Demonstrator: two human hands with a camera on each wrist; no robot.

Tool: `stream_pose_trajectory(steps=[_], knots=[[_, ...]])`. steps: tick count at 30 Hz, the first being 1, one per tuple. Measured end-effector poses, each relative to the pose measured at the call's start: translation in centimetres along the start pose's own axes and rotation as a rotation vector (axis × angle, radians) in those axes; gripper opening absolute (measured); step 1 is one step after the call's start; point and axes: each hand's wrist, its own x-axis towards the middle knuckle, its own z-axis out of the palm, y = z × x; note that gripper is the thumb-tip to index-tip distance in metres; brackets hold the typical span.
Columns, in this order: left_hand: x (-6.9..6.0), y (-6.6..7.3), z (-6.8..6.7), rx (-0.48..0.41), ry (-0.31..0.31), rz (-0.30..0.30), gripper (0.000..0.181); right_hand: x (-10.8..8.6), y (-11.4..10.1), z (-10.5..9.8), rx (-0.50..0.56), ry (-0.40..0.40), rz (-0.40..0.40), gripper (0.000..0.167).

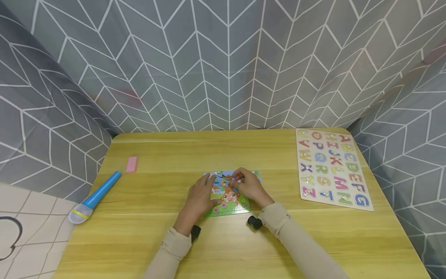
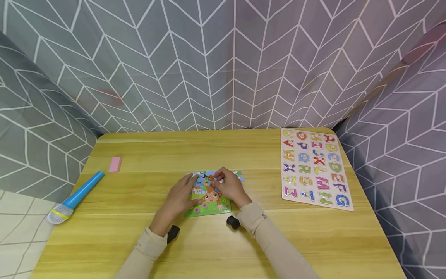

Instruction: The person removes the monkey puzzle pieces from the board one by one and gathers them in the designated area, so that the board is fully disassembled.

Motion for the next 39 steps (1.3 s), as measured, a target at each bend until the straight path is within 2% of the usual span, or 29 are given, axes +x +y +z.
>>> stream_pose_trajectory(steps=[8, 21, 27, 33, 39], knots=[[0.1, -0.1, 0.1, 0.009, 0.004, 0.004, 0.086, -0.1, 0.2, 0.2, 0.018, 0.046, -0.045, 0.011], [0.1, -0.1, 0.0, 0.007, 0.001, -0.005, 0.087, -0.6, 0.0, 0.2, 0.058, 0.051, -0.072, 0.008], [0.1, -0.3, -0.2, 0.015, -0.002, 0.000, 0.082, -1.0, 0.2, -0.1, 0.066, 0.129, -0.092, 0.007], [0.1, -0.5, -0.3, -0.001, -0.002, 0.004, 0.082, -1.4, 1.3, -2.3, 0.112, 0.219, -0.071, 0.013], [-0.1, -0.5, -0.3, 0.001, 0.000, 0.018, 0.081, -1.7, 3.1, -5.6, 0.176, 0.311, 0.033, 0.019]])
